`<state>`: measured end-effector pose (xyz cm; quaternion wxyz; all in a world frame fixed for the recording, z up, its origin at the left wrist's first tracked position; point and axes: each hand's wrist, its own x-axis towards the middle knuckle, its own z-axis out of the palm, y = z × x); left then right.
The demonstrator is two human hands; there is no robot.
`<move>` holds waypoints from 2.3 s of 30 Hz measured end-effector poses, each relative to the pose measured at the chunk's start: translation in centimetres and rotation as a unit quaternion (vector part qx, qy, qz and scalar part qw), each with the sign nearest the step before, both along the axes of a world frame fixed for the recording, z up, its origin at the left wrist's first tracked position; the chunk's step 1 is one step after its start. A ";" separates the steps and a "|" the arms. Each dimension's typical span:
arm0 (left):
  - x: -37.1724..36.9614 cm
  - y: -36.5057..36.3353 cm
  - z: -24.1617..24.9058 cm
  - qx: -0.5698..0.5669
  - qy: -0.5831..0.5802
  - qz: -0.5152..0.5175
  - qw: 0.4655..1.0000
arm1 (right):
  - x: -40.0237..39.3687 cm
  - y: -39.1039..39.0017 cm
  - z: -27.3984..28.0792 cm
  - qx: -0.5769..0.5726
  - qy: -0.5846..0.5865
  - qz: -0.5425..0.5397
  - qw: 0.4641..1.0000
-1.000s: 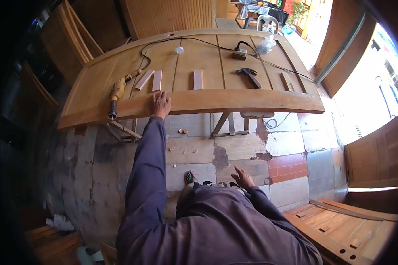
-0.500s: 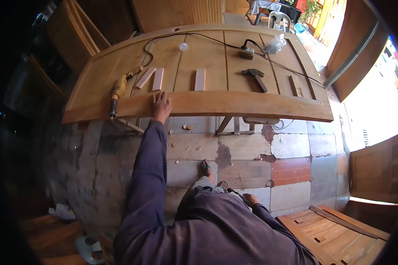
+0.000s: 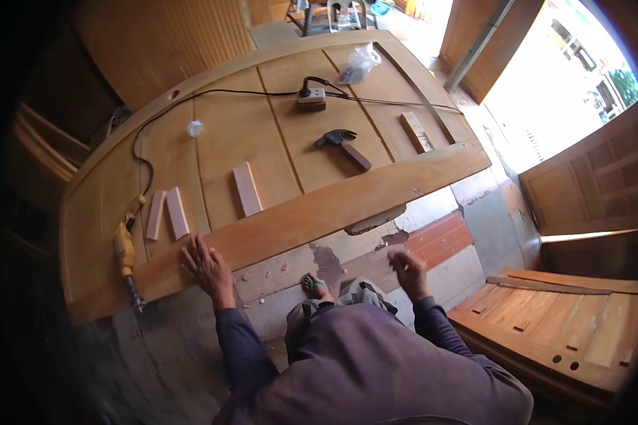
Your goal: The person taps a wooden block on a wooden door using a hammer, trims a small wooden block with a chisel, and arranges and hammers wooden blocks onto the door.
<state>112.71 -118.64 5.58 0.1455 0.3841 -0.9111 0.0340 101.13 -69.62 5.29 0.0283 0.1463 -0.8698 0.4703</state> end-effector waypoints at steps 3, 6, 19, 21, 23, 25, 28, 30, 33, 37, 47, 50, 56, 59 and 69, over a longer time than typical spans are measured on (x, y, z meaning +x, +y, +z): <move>-0.4 0.5 0.8 -0.004 -0.004 0.002 1.000 | -7.3 -2.0 5.9 -0.066 0.086 -0.080 0.991; -0.6 0.5 0.8 -0.003 0.025 0.000 1.000 | -16.6 -4.2 12.5 -0.170 0.133 -0.097 0.972; -0.6 0.5 0.6 -0.005 0.008 0.021 1.000 | -60.3 -13.7 13.2 -0.261 -0.189 0.180 0.929; -0.7 0.4 0.7 0.000 0.008 0.028 1.000 | -63.0 -15.1 11.3 -0.169 -0.241 0.213 0.932; -0.7 1.0 0.9 0.008 0.003 0.035 0.999 | -63.8 -16.3 10.2 -0.097 -0.209 0.246 0.941; -0.8 1.1 1.2 0.015 -0.004 0.040 0.999 | -63.9 -17.4 9.5 -0.030 -0.145 0.250 0.957; -0.7 0.9 1.1 0.031 0.011 0.031 0.999 | -64.6 -18.8 9.8 0.061 0.047 0.301 0.951; -0.7 1.0 1.2 0.037 -0.005 0.041 0.998 | -65.5 -19.7 8.0 0.090 0.040 0.305 0.947; -0.9 0.7 1.1 0.039 -0.016 0.047 0.998 | -69.9 -20.4 3.6 0.394 0.205 0.349 0.825; 0.2 -0.6 -0.2 0.050 0.001 0.042 0.998 | -66.9 -20.2 6.3 0.436 0.209 0.214 0.849; -1.4 1.1 1.3 0.054 0.002 0.075 0.996 | -68.5 -18.5 1.1 0.207 0.222 0.255 0.918; -1.7 1.3 1.6 0.059 0.007 0.080 0.995 | -69.1 -18.0 0.7 0.182 0.242 0.302 0.904; -1.6 1.2 1.3 0.050 0.001 0.084 0.995 | -68.6 -18.0 1.7 0.210 0.215 0.309 0.902; -1.7 1.5 1.7 0.064 0.011 0.086 0.994 | -68.7 -18.2 1.6 0.255 0.193 0.256 0.912; -1.6 1.1 1.2 0.054 0.008 0.096 0.994 | -68.1 -15.9 6.2 -0.133 0.129 0.139 0.973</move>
